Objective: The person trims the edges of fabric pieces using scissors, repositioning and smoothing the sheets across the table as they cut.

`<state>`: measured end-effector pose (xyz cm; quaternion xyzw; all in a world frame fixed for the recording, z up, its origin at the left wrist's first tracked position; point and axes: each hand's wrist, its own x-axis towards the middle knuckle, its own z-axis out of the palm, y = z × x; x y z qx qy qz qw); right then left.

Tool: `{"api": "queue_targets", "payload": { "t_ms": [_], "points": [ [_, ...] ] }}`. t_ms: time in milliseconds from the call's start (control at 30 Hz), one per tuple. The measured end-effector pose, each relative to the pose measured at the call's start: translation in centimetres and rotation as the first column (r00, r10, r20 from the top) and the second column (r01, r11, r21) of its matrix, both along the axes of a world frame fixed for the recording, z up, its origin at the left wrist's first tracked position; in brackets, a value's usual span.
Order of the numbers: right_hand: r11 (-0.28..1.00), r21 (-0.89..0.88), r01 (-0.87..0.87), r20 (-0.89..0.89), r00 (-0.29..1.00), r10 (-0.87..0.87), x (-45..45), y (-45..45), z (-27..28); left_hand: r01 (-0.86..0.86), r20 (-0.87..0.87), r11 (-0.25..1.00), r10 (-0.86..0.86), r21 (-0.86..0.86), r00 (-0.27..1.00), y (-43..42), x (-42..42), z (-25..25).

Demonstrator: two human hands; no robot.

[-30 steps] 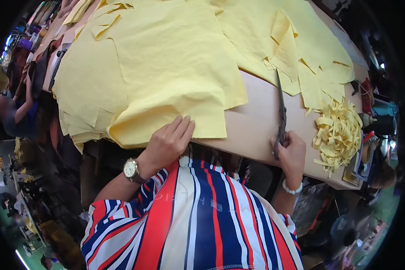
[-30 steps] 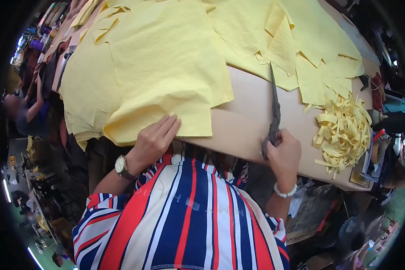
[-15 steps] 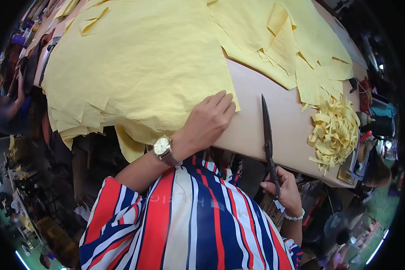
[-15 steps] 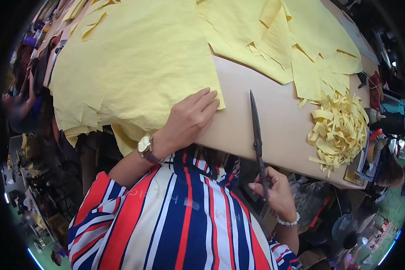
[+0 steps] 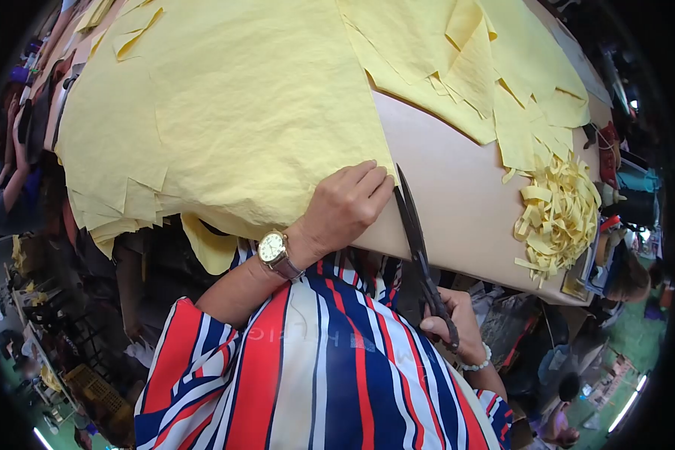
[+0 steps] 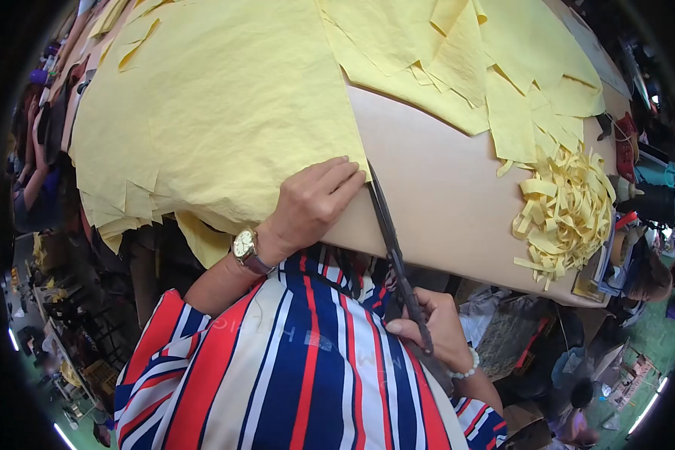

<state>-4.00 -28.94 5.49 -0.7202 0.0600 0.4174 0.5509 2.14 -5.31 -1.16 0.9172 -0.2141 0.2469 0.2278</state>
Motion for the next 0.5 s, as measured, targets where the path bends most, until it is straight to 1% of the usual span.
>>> {"api": "queue_targets", "payload": {
  "t_ms": [100,200,300,500],
  "points": [
    [1.0,-0.014,-0.02,0.058,0.998,0.021,0.2,1.0,-0.6,0.009,0.014,1.0,-0.009,-0.009,1.0,0.1,0.0,-0.2],
    [0.995,-0.075,-0.064,0.088,0.994,0.071,0.3,1.4,-1.0,0.014,0.025,1.0,-0.013,-0.014,1.0,0.2,-0.1,-0.2],
    [0.996,-0.069,-0.056,0.116,0.991,0.064,0.4,1.9,-1.0,0.02,0.031,1.0,-0.02,-0.011,0.999,0.2,-0.1,-0.3],
    [0.999,-0.033,0.013,0.07,0.997,-0.011,0.3,2.4,-0.8,0.02,0.033,1.0,-0.02,-0.005,0.999,0.2,-0.1,-0.2]
  ]
}}
